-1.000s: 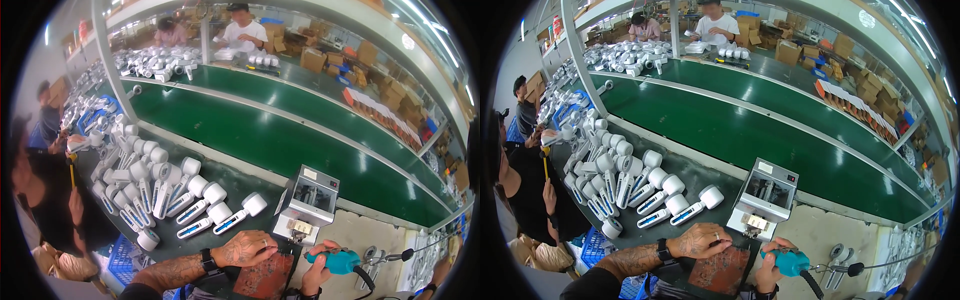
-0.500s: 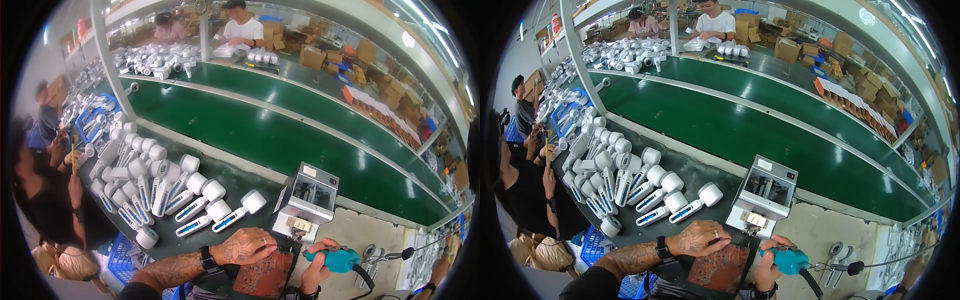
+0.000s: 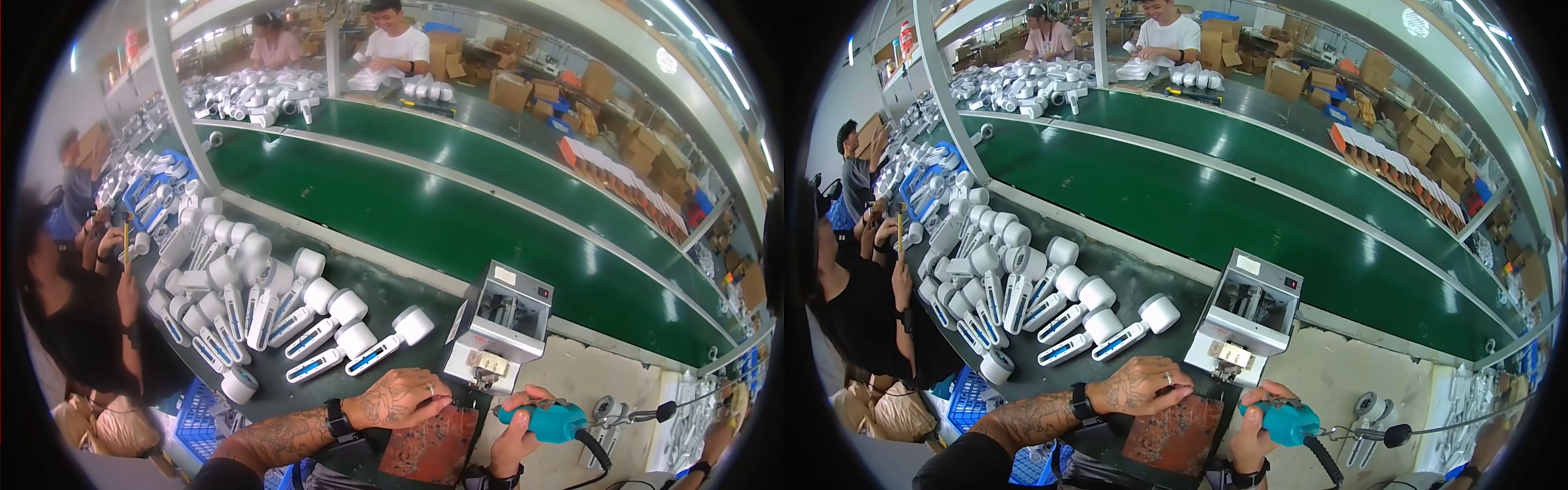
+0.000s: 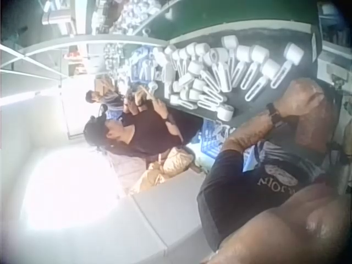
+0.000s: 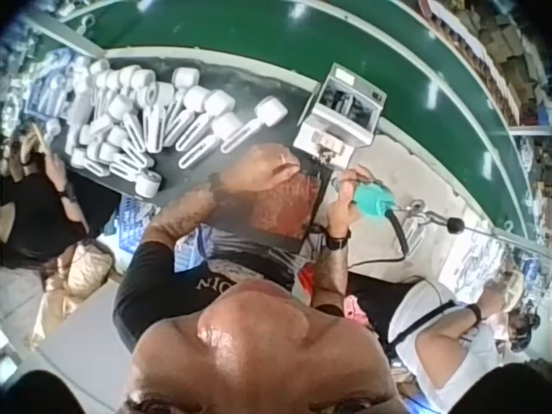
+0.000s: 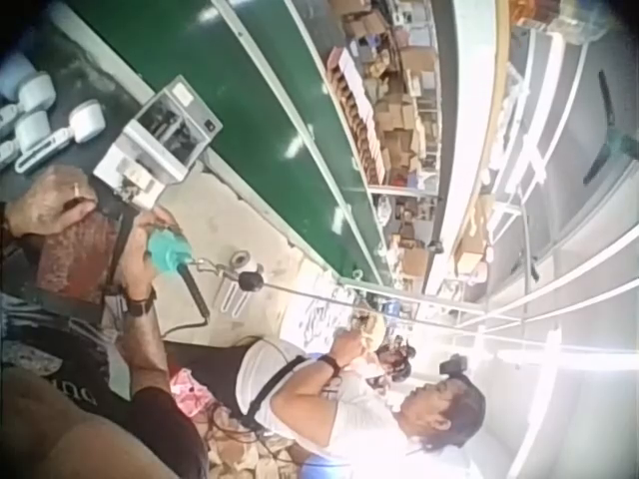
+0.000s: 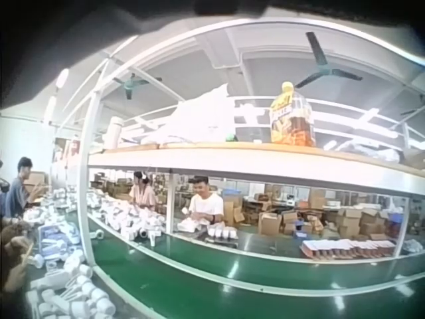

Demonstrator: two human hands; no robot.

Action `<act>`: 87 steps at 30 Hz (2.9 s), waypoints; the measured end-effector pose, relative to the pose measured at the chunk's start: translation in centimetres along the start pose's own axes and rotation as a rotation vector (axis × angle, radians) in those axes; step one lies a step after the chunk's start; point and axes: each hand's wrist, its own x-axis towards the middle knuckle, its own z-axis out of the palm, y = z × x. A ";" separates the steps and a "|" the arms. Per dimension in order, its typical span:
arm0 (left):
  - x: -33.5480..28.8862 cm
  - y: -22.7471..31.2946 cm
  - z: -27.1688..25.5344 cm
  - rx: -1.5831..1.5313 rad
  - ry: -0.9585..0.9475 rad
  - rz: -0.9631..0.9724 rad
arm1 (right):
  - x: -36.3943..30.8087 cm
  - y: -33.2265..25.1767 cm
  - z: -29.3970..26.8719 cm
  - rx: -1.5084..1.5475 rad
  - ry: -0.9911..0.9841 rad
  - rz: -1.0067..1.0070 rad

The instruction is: The person picks up a white fan component, fits a battery into the handle, and secures the casing with a screw using a power screwdriver. Each completed fan is then placed onto the green conveyor belt.

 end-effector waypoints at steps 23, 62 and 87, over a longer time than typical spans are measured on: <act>0.9 0.6 1.3 0.061 -0.061 -0.101 | 1.4 0.6 -1.8 -0.078 -0.161 -0.090; 12.0 8.3 21.4 -0.016 -0.214 -0.026 | -9.7 -9.0 -12.8 -0.137 0.353 0.085; -1.3 2.3 2.8 0.122 -0.145 0.063 | 5.4 -2.7 6.2 -0.061 -0.196 -0.109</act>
